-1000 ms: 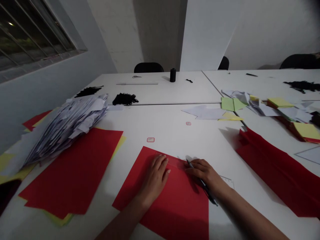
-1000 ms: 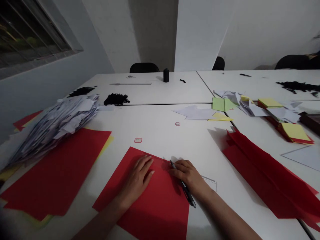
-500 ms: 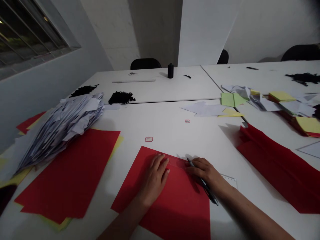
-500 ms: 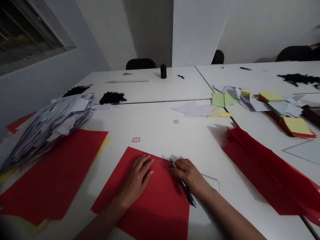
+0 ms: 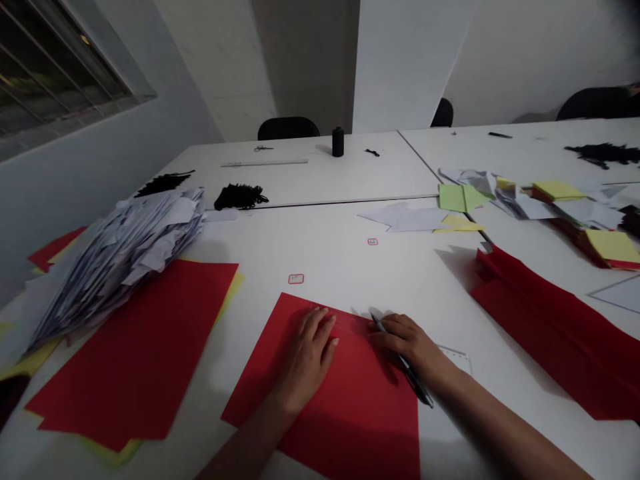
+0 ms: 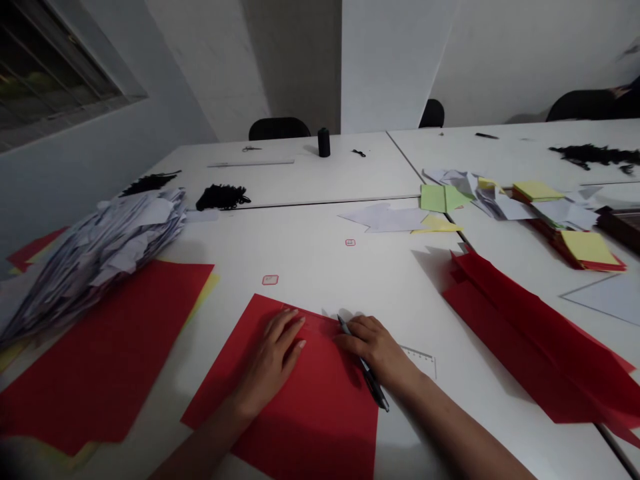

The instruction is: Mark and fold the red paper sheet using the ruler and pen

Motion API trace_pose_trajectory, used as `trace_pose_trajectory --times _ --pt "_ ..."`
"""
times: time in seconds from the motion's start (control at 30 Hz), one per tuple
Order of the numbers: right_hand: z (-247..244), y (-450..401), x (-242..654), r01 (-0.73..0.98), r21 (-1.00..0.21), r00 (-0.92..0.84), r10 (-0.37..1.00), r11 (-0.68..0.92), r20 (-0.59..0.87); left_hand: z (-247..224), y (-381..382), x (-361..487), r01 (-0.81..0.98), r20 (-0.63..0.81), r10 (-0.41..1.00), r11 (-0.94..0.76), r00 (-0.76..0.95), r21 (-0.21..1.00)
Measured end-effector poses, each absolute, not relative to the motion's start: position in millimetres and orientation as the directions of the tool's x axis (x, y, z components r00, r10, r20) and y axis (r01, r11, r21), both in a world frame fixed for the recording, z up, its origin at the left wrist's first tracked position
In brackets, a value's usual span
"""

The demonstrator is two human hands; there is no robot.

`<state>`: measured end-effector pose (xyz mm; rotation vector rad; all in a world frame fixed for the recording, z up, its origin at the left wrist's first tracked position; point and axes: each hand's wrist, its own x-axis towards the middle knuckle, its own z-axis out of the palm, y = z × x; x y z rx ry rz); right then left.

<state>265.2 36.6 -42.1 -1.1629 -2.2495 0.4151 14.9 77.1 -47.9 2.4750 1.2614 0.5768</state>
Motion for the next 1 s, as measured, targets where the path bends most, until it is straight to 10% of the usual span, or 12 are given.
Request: trace_pose_trajectory --times 1.0 --pt "-32 39 288 0.667 -0.625 -0.347 0.911 0.406 0.221 -46 80 14 0.687 0.242 0.804 -0.591 0.543 0.423"
